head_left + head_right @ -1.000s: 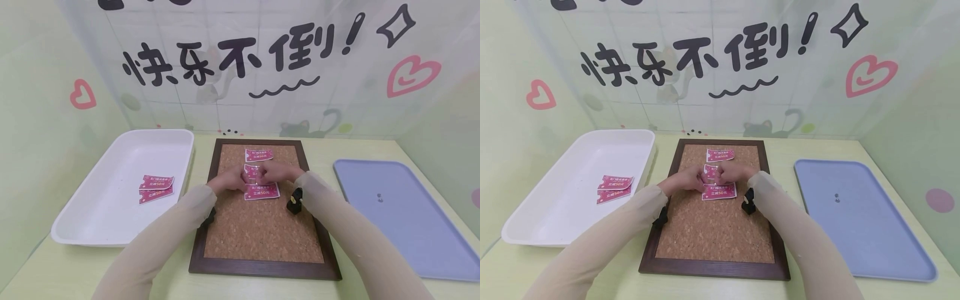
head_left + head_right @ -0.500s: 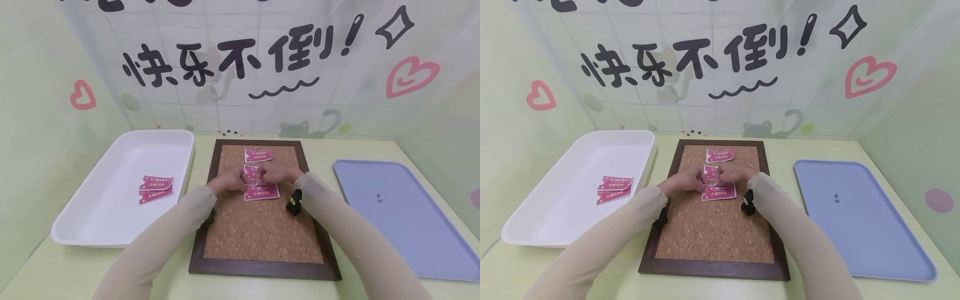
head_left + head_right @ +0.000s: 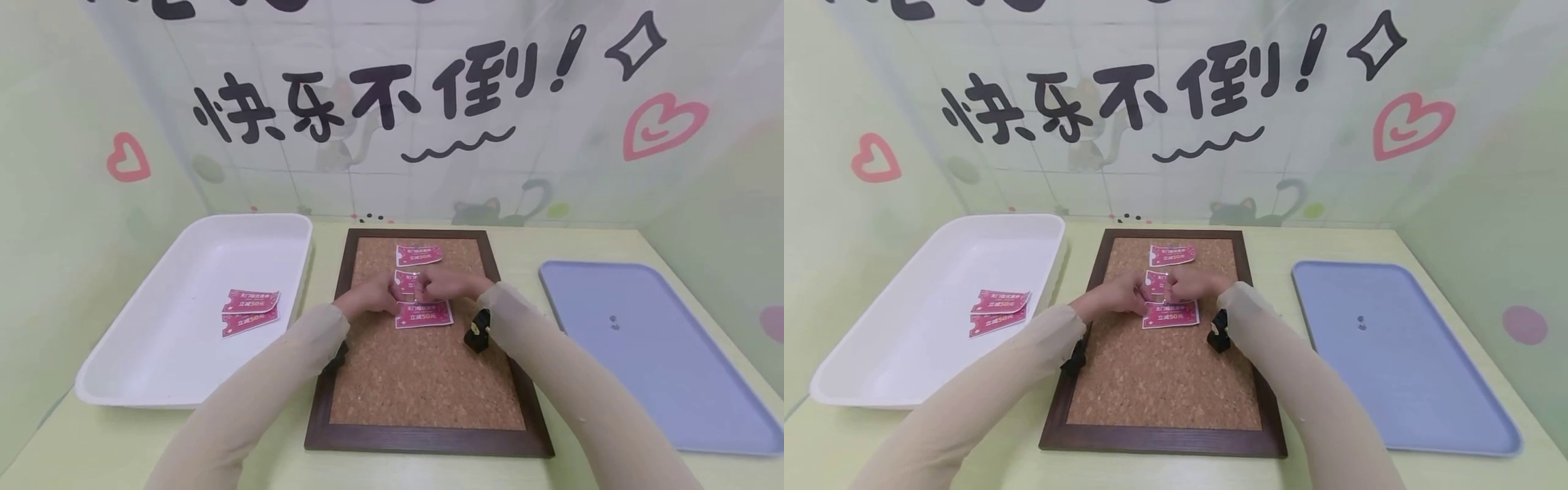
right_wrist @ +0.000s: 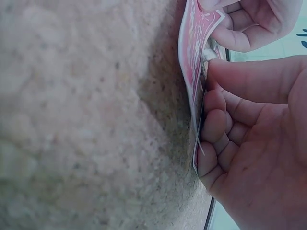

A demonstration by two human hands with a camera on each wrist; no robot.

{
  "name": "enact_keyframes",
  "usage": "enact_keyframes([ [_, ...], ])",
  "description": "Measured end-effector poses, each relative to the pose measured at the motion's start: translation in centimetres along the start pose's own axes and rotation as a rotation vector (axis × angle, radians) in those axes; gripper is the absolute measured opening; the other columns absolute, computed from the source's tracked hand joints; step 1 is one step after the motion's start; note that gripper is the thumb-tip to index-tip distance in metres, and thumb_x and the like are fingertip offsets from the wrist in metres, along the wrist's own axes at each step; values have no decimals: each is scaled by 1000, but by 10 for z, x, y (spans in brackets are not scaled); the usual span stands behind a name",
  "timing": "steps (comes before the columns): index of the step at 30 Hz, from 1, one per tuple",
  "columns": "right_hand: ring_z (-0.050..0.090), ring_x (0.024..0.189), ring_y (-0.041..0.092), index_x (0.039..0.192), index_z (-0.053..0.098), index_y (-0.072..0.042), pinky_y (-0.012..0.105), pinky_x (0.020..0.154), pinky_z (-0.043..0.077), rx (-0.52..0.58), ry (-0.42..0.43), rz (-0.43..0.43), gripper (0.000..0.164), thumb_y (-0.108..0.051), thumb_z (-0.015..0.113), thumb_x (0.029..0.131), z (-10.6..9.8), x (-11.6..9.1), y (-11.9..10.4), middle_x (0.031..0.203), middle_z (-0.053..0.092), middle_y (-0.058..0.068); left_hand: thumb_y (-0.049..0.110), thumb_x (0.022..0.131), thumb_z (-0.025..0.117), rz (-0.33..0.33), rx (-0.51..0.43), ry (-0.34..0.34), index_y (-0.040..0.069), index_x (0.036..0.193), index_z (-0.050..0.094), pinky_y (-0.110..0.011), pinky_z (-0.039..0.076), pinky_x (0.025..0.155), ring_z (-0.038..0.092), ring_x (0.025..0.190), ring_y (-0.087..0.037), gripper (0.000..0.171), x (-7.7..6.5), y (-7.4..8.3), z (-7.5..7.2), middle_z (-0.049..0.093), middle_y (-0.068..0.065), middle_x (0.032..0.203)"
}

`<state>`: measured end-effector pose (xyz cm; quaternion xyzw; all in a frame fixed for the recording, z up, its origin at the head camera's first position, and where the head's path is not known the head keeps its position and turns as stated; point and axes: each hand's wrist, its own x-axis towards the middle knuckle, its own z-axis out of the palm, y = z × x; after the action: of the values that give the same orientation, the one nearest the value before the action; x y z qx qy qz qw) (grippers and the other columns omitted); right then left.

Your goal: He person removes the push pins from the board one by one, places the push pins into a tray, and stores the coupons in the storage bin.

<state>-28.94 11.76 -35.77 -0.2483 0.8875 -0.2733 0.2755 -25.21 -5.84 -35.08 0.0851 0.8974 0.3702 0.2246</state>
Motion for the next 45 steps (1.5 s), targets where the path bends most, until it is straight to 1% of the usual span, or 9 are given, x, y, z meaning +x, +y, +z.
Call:
enact_keyframes([
  [4,52,79,20,87,59,-5,28,70,38,13,6,3,9,-9,55,81,1,0,0,84,55,6,3,78,70,-10,0,1,-1,92,57,-25,41,57,51,70,-18,20,-2,0,-1,57,-9,82],
  [11,53,83,21,90,59,-5,29,73,41,40,8,-6,11,-13,57,83,0,-3,-3,87,56,7,2,80,67,36,-36,-1,-3,92,58,-24,41,55,49,66,-17,16,-6,-2,-3,59,-10,80],
  [19,52,75,19,90,59,-4,26,67,39,66,-3,-37,8,-9,54,87,-4,-4,-2,79,54,6,2,82,65,80,-62,-10,-3,91,59,-22,38,50,47,59,-14,12,-8,-4,-4,59,-9,78],
  [24,50,71,16,88,60,-4,25,65,39,67,-15,-77,7,-7,54,86,-9,-9,-3,76,54,4,5,83,64,91,-49,-11,0,91,59,-24,40,53,49,64,-17,10,-11,-2,-6,59,-8,80],
  [30,51,68,16,84,61,-7,26,62,39,-11,0,-107,7,-10,56,87,-15,-16,-5,74,55,3,7,83,64,123,-13,2,2,92,62,-27,44,61,54,73,-19,10,-19,-1,-13,60,-8,83],
  [37,47,62,15,79,60,-5,25,58,38,-16,25,-150,10,-9,56,87,-21,-24,-7,69,52,2,10,84,65,158,31,41,5,89,65,-29,44,67,54,78,-19,8,-29,0,-24,61,-5,85],
  [39,46,61,15,78,59,-4,26,57,37,-19,26,-165,10,-8,55,87,-22,-27,-7,68,50,3,10,84,65,183,46,47,5,88,67,-29,45,66,55,77,-18,7,-32,0,-28,62,-5,83],
  [42,46,64,16,78,59,-5,26,59,37,-30,44,-169,10,-7,55,87,-24,-32,-6,69,50,2,8,84,64,219,46,47,3,89,68,-28,45,66,56,76,-18,8,-37,1,-33,63,-5,82],
  [45,46,69,17,80,58,-4,27,62,38,-25,50,-167,8,-7,55,88,-25,-38,-4,73,51,3,8,84,64,230,43,46,2,91,69,-28,46,65,56,76,-17,10,-43,1,-38,64,-5,83],
])
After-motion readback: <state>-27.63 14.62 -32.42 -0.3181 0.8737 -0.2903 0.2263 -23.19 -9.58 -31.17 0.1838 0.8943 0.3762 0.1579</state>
